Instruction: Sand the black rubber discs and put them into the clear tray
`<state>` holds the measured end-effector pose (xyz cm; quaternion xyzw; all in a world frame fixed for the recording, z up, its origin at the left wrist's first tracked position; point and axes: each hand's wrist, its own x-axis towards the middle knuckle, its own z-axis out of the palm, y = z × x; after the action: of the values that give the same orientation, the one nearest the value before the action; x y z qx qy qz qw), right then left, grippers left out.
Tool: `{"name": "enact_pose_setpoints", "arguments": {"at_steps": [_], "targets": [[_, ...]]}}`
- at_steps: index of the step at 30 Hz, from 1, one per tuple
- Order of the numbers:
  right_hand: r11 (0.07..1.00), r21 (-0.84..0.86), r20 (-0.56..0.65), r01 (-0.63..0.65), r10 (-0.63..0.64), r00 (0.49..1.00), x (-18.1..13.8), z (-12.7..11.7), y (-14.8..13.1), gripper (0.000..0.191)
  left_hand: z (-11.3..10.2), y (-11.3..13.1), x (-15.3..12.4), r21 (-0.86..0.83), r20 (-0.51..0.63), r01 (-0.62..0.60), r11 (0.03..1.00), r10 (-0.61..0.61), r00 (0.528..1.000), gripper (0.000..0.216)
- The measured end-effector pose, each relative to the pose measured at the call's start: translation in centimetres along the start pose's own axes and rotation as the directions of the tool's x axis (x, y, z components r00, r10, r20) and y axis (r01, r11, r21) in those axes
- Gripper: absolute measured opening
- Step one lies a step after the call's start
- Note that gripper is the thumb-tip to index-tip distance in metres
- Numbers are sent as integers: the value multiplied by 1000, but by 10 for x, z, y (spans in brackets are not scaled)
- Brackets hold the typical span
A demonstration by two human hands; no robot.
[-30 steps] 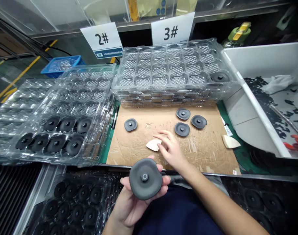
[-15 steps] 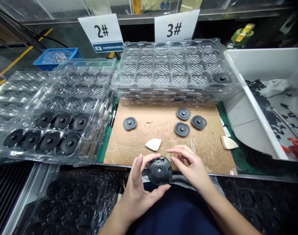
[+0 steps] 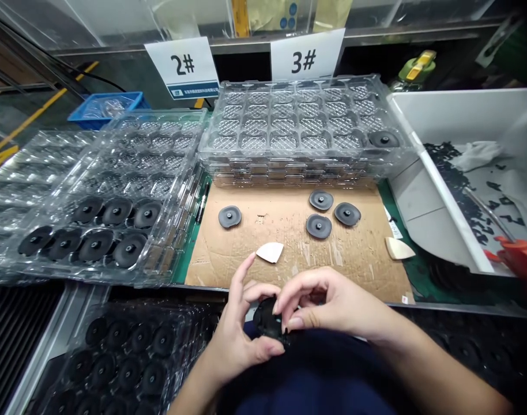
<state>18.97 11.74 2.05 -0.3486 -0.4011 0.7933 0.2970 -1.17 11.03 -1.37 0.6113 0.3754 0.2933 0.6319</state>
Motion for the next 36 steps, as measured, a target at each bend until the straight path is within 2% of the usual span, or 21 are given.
{"name": "enact_pose_setpoints", "arguments": {"at_steps": [2, 6, 7, 12, 15, 19, 24, 29, 31, 32, 35, 36], "targets": [[1000, 24, 35, -5, 4, 999, -1, 1, 0, 19, 0, 3, -1, -7, 28, 32, 999, -32, 999, 73], [998, 49, 80, 36, -40, 996, -5, 2, 6, 15, 2, 9, 1, -123, 80, 83, 989, -73, 994, 109], [997, 61, 83, 40, -45, 996, -6, 1, 8, 15, 3, 10, 2, -132, 92, 95, 987, -83, 992, 113], [997, 68, 52, 30, -33, 998, -14, -5, 13, 14, 8, 15, 7, -128, 164, 168, 977, -146, 976, 108], [999, -1, 69, 50, -50, 996, -19, -8, 13, 9, 10, 16, 10, -90, 187, 170, 981, -151, 971, 111], [994, -86, -58, 65, -70, 996, -25, -10, 22, 9, 12, 15, 13, -3, 141, 98, 995, -97, 985, 106], [998, 15, -251, 54, -48, 967, -31, -7, 41, 10, 14, 7, 17, 21, 107, -14, 1000, 11, 994, 111], [999, 13, -308, 49, -43, 950, -34, -11, 45, 11, 17, 6, 26, -48, 117, 7, 999, -2, 993, 108], [998, -20, -311, 58, -61, 948, -33, -16, 45, 13, 16, 7, 30, -75, 111, 58, 995, -49, 993, 102], [997, -35, -311, 65, -73, 947, -32, -19, 44, 15, 14, 8, 32, -91, 117, 113, 989, -102, 988, 93], [992, -109, -317, 67, -99, 943, -22, -31, 43, 19, 10, 4, 30, -148, 114, 310, 939, -296, 948, 37], [983, -173, -326, 61, -116, 938, -15, -36, 41, 20, 9, 1, 27, -171, 76, 353, 920, -345, 935, 34]]}}
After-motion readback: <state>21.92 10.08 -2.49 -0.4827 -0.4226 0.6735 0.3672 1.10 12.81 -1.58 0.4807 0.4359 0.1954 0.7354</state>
